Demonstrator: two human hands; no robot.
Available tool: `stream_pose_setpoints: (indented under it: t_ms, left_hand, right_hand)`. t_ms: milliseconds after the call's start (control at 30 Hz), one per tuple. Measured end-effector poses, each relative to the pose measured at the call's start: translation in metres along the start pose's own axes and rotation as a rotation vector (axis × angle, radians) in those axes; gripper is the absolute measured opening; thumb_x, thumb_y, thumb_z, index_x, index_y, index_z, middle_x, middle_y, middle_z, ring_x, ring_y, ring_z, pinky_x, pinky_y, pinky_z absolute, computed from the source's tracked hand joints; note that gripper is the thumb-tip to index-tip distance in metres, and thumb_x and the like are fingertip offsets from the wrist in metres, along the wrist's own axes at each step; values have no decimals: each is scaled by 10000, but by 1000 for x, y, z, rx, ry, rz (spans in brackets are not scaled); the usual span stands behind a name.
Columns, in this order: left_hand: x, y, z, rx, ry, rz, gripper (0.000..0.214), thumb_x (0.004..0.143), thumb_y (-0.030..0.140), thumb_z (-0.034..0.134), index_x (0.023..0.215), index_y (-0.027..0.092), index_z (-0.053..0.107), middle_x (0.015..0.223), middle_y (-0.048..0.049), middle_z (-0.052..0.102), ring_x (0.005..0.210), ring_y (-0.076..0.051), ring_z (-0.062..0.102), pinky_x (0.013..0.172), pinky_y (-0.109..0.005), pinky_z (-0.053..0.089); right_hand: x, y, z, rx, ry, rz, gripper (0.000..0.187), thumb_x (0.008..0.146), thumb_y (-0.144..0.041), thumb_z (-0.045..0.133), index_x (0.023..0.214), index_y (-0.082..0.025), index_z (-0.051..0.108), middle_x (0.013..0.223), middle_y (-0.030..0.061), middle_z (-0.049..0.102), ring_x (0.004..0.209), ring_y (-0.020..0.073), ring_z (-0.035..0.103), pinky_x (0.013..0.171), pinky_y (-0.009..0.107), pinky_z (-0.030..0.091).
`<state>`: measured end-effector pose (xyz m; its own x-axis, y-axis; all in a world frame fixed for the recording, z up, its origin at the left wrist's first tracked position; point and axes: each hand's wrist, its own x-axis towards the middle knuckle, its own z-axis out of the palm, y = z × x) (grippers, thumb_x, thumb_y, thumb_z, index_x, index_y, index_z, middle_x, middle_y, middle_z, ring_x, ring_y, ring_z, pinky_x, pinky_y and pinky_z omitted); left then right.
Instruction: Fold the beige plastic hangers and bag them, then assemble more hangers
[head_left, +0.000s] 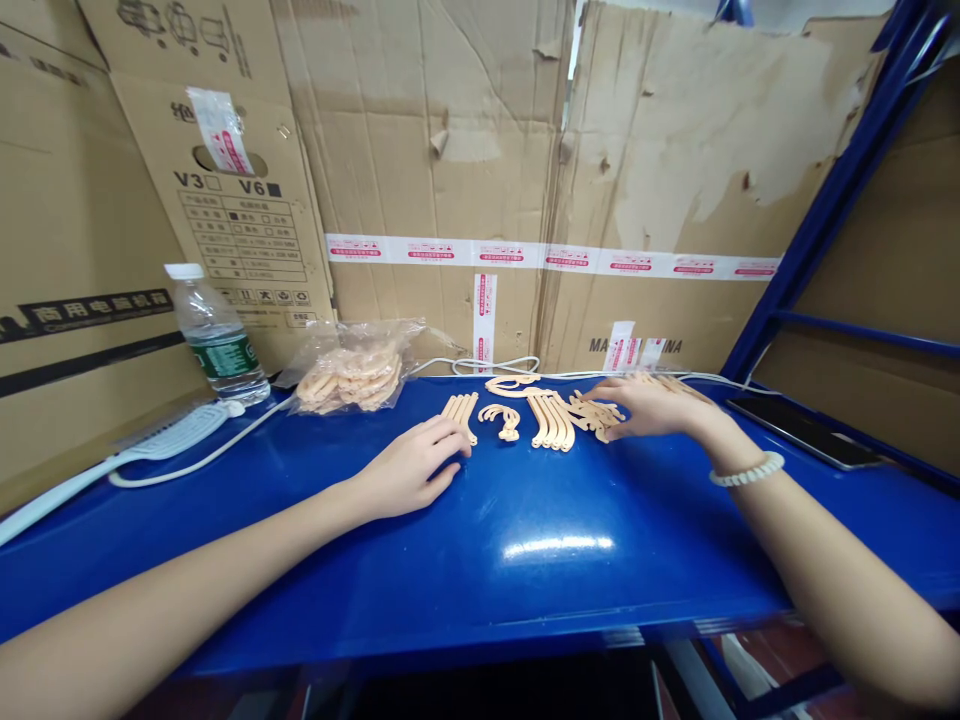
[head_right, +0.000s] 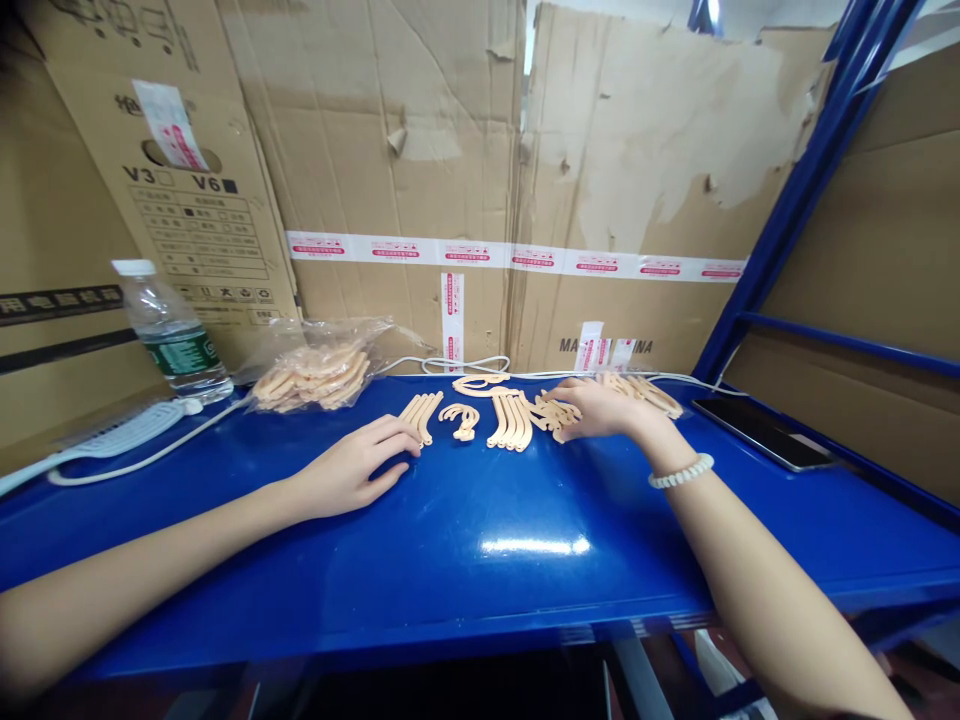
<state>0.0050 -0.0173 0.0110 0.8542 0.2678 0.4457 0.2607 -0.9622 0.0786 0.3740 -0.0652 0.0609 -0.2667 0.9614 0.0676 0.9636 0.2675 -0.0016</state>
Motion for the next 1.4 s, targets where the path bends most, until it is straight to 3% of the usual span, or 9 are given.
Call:
stream_pose_setpoints:
  t_ms: [200, 433, 600, 900, 1400]
  left_hand:
    - [-1, 0, 0, 4, -22, 3, 182, 900, 99, 444, 1006, 179, 569, 1088, -84, 601, 1040, -225, 546, 918, -382, 466]
    - [-1, 0, -1, 9, -34, 22, 187, 909, 95, 424, 994, 179, 568, 1071, -86, 600, 1024, -220, 554, 908, -374, 473]
    - [0, 1, -1, 4, -35, 21, 196, 905, 92, 428, 992, 185, 577, 1084, -85, 599, 1030, -219, 564, 906, -368, 477]
    - [1, 1, -1, 6, -55, 17, 199, 913, 92, 417, 994, 177, 578, 1074, -86, 601, 1025, -218, 558, 907, -380, 477]
    - [-1, 1, -1, 46, -25, 27, 191, 907, 105, 422, 986, 182, 578, 1088, -93, 614, 1028, -227, 572, 909, -393, 475]
  right_hand:
    - [-2, 1, 5, 202, -88, -101, 597, 684, -281, 717, 1266, -259, 588, 1333, 85, 550, 1236, 296, 518, 1058, 420, 394]
    - [6, -6, 11, 208, -103, -88, 354, 709, -276, 683, 1059, -222, 693, 1275, 108, 560, 1255, 311, 490, 1060, 439, 378]
    - [6, -2, 11, 213, -146, -73, 403, 731, -333, 649, 1102, -180, 686, 1211, 126, 613, 1145, 298, 572, 1011, 416, 427]
    - [6, 17, 14, 217, -196, -9, 528, 742, -445, 624, 1197, -180, 655, 1284, 117, 609, 1185, 319, 559, 1038, 415, 419]
    - [6, 11, 7, 189, -34, -64, 318, 791, -413, 607, 1015, -223, 727, 1165, 90, 664, 1131, 289, 594, 1003, 413, 448]
